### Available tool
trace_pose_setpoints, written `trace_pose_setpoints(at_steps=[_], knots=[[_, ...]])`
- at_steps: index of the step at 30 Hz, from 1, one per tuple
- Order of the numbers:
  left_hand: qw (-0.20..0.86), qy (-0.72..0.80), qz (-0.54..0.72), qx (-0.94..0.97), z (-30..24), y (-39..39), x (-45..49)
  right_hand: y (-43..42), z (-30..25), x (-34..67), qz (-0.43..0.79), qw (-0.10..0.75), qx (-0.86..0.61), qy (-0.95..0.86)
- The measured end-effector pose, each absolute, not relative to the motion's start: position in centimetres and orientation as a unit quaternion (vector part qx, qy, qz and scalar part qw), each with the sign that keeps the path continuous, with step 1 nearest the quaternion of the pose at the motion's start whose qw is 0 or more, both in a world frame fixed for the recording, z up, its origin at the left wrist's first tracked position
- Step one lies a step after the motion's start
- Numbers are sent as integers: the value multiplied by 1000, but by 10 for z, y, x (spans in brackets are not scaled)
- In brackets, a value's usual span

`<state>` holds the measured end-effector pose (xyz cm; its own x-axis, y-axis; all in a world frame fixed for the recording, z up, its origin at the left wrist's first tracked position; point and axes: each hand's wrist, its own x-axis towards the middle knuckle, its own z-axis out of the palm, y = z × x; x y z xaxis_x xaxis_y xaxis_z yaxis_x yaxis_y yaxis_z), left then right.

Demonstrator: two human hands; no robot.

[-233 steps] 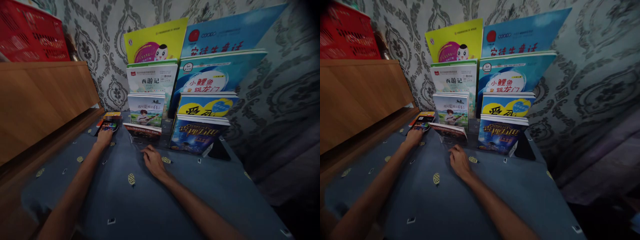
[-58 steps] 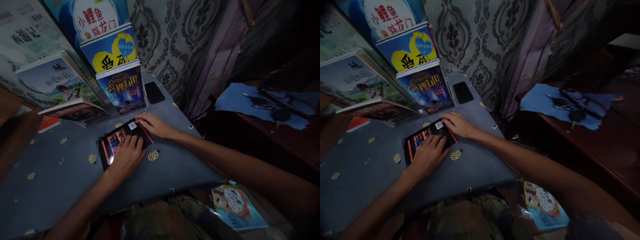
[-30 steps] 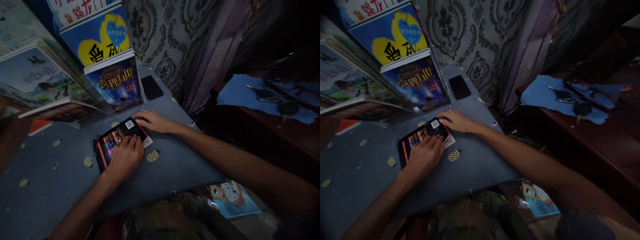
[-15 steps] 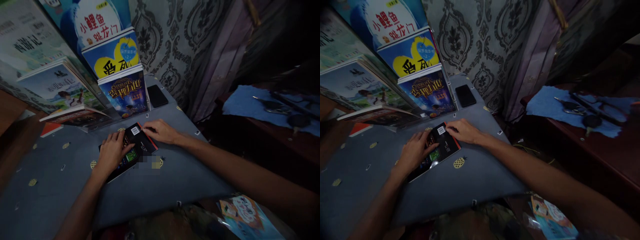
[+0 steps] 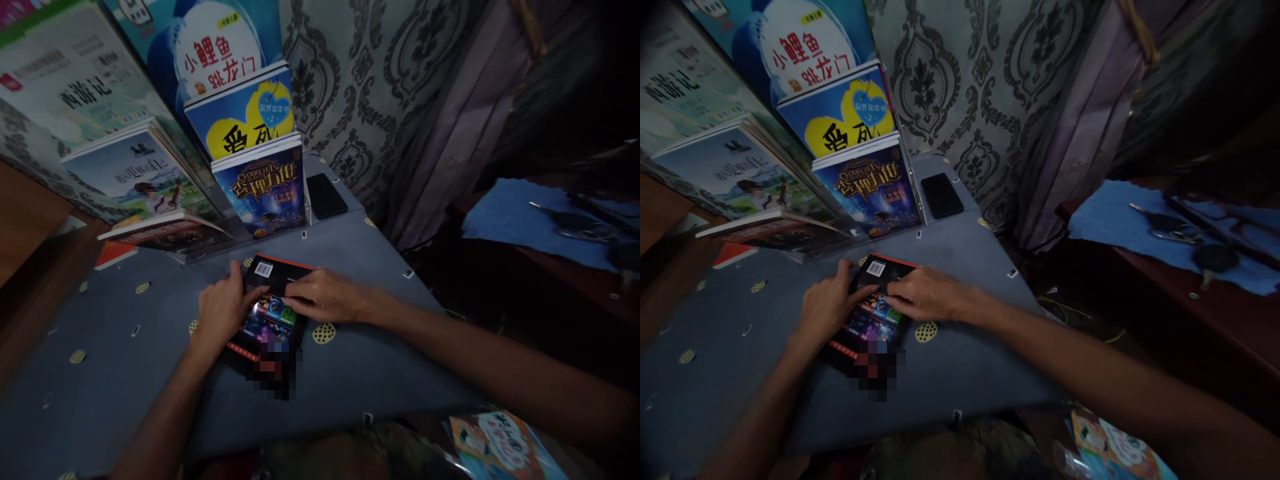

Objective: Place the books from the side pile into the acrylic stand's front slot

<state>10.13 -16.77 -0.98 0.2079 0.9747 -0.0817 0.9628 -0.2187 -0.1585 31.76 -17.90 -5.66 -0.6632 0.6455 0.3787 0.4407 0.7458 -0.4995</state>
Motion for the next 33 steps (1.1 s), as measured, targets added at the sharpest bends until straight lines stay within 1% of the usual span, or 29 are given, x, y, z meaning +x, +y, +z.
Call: trace_pose_setpoints(at_steps=[6,14,18,22,27,33], knots=[[4,-650,68,-757,-12,-168,106,-177,-54,321,164,276,-353,-879],[-4,-645,-8,-764,-27,-152,100,-165,-55,330,87,295,-465,-830],[-7,-653,-24,-757,-31,-147,99,-157,-62,335,101,315,-488,-808],[-9,-621,-70,-781,-37,-147,97,-146,-71,343,135,334,-468,-807],[21,-582,-89,-808,-46,-145,94,-137,-76,351,178,338,-446,-809],[101,-551,-91,-824,-50,-146,96,-137,-79,352,173,343,-437,-813]])
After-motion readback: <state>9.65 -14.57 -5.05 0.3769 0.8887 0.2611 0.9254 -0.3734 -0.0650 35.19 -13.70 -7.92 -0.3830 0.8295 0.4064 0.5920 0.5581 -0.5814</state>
